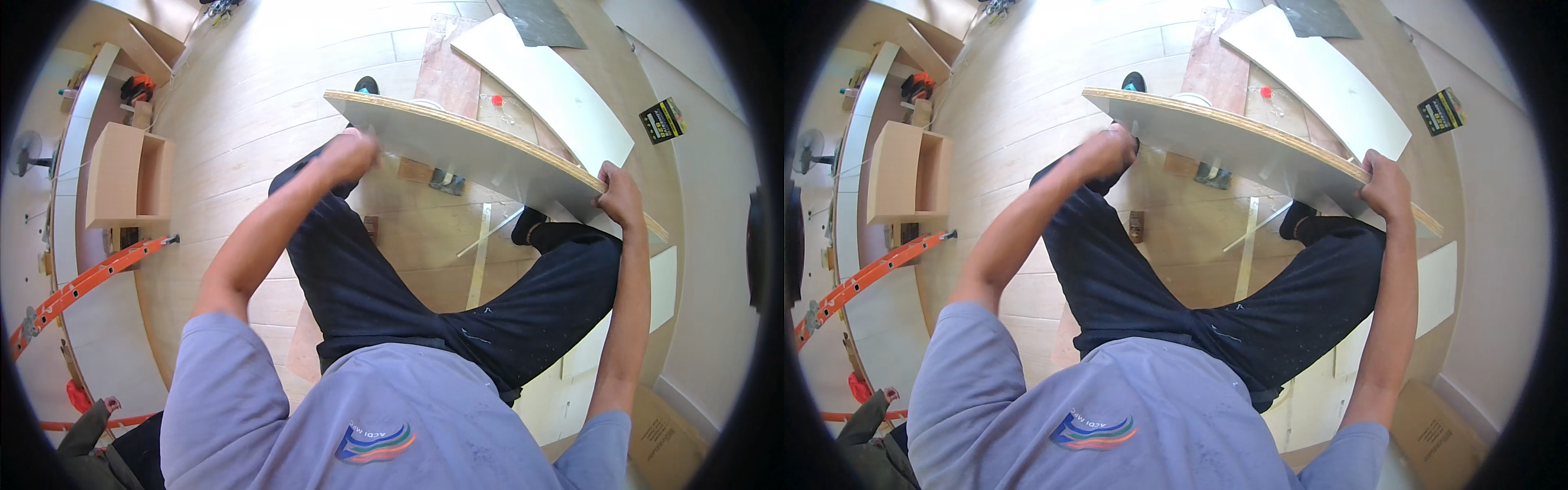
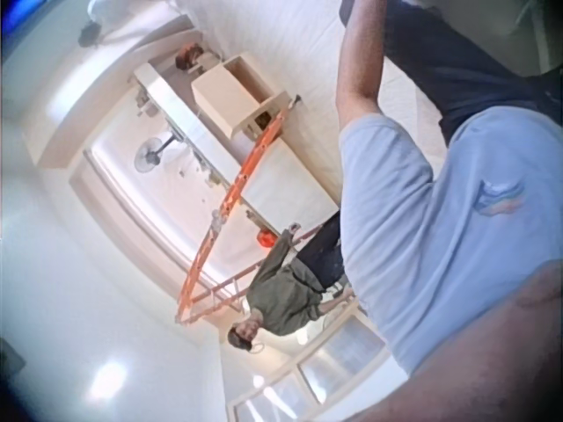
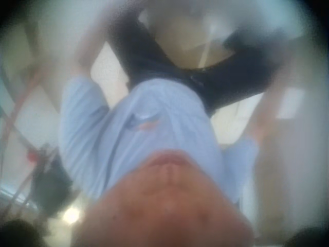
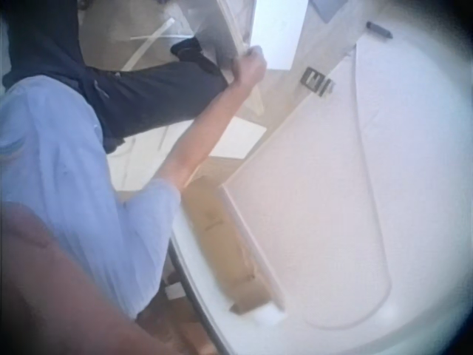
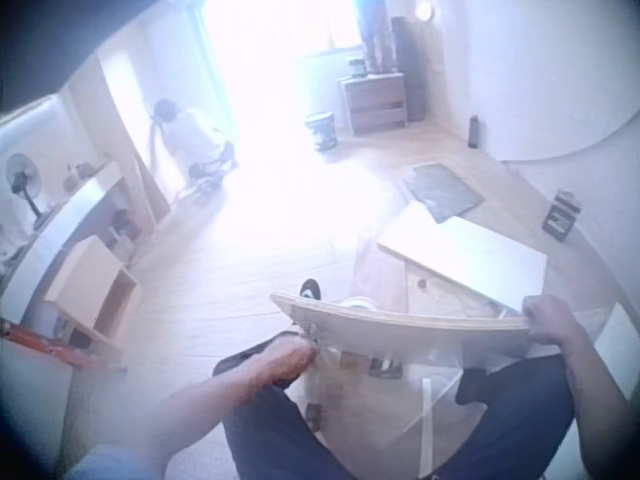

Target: The person sits on the floor and uses a sanding block to smooth the edges of a white laminated board. They wipe the surface with a cloth, then peel off a protective film from the board's edge. The person continues sanding the exposed edge and inspects the board.

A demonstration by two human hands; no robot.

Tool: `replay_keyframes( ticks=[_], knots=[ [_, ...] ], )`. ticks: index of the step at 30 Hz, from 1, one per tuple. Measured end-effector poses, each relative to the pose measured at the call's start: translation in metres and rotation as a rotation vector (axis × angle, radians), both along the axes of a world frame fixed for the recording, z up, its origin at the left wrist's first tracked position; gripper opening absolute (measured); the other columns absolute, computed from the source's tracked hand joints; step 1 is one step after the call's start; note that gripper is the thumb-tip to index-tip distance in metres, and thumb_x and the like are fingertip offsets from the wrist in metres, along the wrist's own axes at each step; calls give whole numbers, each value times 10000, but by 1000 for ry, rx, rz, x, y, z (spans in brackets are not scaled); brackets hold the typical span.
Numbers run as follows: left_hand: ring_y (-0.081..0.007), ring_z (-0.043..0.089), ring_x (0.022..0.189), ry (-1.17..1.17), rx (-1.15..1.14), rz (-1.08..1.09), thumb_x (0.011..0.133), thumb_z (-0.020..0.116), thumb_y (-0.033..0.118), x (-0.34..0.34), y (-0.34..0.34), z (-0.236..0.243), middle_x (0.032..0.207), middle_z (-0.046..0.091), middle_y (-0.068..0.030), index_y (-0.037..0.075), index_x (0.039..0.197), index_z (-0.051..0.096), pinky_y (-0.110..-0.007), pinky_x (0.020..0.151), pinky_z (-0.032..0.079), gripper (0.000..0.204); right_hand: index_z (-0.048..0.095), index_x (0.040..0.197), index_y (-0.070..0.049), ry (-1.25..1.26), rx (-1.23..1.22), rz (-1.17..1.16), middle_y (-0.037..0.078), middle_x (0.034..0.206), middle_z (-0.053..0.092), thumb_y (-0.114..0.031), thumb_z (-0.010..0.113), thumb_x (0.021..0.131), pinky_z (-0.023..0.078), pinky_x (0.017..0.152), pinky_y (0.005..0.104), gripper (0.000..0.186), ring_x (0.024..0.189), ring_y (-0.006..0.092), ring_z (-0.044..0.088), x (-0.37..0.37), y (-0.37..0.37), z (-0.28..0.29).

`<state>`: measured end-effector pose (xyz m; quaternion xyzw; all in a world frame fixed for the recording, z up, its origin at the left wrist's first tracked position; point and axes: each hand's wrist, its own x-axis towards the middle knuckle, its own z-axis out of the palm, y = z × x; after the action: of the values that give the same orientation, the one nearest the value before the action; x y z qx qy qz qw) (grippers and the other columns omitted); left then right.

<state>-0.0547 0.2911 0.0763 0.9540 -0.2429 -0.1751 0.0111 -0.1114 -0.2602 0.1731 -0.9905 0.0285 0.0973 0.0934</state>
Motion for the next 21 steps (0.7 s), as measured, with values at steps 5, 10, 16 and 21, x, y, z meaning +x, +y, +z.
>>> replay_keyframes(
  ticks=[5,10,16,21],
  knots=[
    [-425,671,1135,-8,-258,112,987,673,382,-20,-43,37,1135,721,-243,36,1170,740,-495,983,532,397,610,912,-37,-85,-37,5,223,914,694,-45,678,667,517,755,507,254,917,426,675,-3,-25,-14],
    [-467,371,1487,-589,-182,147,978,682,456,25,-67,9,1584,431,-282,27,1566,422,-566,1215,298,773,681,1005,-85,-65,-112,-98,141,1039,742,-278,872,713,516,867,487,399,1044,351,699,-13,-12,13],
    [-485,227,1560,-470,-146,111,937,739,437,-20,-260,19,1639,303,-337,-88,1588,294,-567,1282,164,947,716,1075,-99,-141,16,-186,113,1070,758,-265,850,778,485,927,485,365,1076,325,701,-24,-33,6],
    [-496,412,1447,-464,-424,-256,944,729,303,-81,-345,35,1561,423,-322,23,1477,527,-536,1211,333,635,737,1112,-102,-176,83,-164,119,1096,762,-227,837,801,492,944,480,350,1100,317,699,-26,-34,-1]
  ],
)
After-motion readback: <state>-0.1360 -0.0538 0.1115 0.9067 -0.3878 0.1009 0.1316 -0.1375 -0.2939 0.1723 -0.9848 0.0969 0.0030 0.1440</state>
